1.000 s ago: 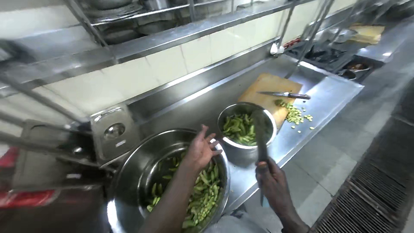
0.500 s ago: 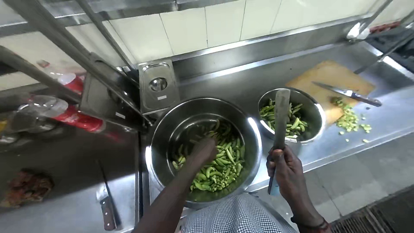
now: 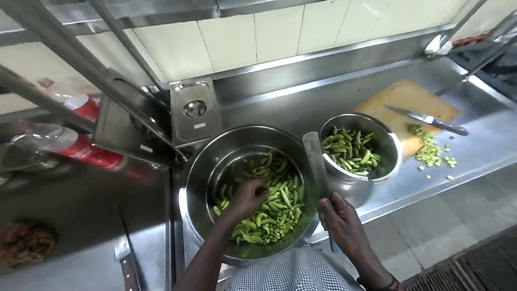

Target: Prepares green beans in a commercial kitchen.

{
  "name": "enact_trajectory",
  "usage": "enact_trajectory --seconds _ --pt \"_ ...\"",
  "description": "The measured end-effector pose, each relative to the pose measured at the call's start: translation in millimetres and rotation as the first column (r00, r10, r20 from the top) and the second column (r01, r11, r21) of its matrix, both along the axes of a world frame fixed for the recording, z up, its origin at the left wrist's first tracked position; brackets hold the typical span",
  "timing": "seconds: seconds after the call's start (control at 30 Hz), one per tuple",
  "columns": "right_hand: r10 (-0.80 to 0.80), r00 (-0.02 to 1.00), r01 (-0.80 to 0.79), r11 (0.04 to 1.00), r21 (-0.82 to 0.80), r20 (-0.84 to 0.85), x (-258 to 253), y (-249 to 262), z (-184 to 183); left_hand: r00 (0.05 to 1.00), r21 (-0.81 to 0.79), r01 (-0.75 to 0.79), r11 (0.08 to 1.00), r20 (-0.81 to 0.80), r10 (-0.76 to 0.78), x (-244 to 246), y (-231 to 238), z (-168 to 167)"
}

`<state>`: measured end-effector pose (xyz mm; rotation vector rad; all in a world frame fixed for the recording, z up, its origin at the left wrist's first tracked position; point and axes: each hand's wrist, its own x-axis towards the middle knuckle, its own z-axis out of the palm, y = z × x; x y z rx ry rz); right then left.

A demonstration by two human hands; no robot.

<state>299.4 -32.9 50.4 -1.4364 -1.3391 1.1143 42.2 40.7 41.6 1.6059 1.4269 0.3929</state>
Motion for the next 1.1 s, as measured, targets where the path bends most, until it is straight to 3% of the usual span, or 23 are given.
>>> enact_trajectory --seconds 0.1,0.2,0.5,0.67,0.87,0.93,1.03,1.1 --pt "0.056 0.997 -0.056 0.998 -0.007 0.050 -6.6 2.8 -0.4 0.983 0.032 -0.067 0.997 0.172 0.060 -1.2 -17.9 -0.2" --pt "0.128 0.982 -0.131 0.991 0.011 0.136 -15.2 7.5 3.5 0.968 0.060 -0.107 0.992 0.233 0.091 7.5 -28.8 10.9" --pt "0.222 0.923 -0.238 0.971 0.015 0.314 -36.4 18.3 20.9 0.925 0.278 -0.061 0.959 0.378 -0.051 20.9 -44.8 31.7" --pt "0.228 0.920 -0.251 0.968 0.031 0.319 -36.3 18.4 18.3 0.915 0.328 -0.071 0.942 0.397 -0.069 22.4 -45.6 28.5" --pt "0.276 0.929 -0.299 0.952 0.063 0.246 -37.9 15.0 10.1 0.927 0.359 -0.240 0.902 0.359 0.104 29.7 -48.1 25.3" --pt "0.255 0.941 -0.285 0.951 0.117 0.222 -36.2 15.6 10.0 0.857 0.236 -0.304 0.923 0.492 0.157 27.0 -46.9 25.9" --pt "0.219 0.942 -0.262 0.953 0.153 0.253 -33.9 17.0 10.8 0.551 -0.154 -0.366 0.918 0.759 0.347 24.2 -47.2 30.6" --pt "0.207 0.931 -0.262 0.953 0.154 0.300 -33.8 17.2 10.6 0.405 -0.343 -0.329 0.880 0.791 0.459 22.9 -46.1 32.5"
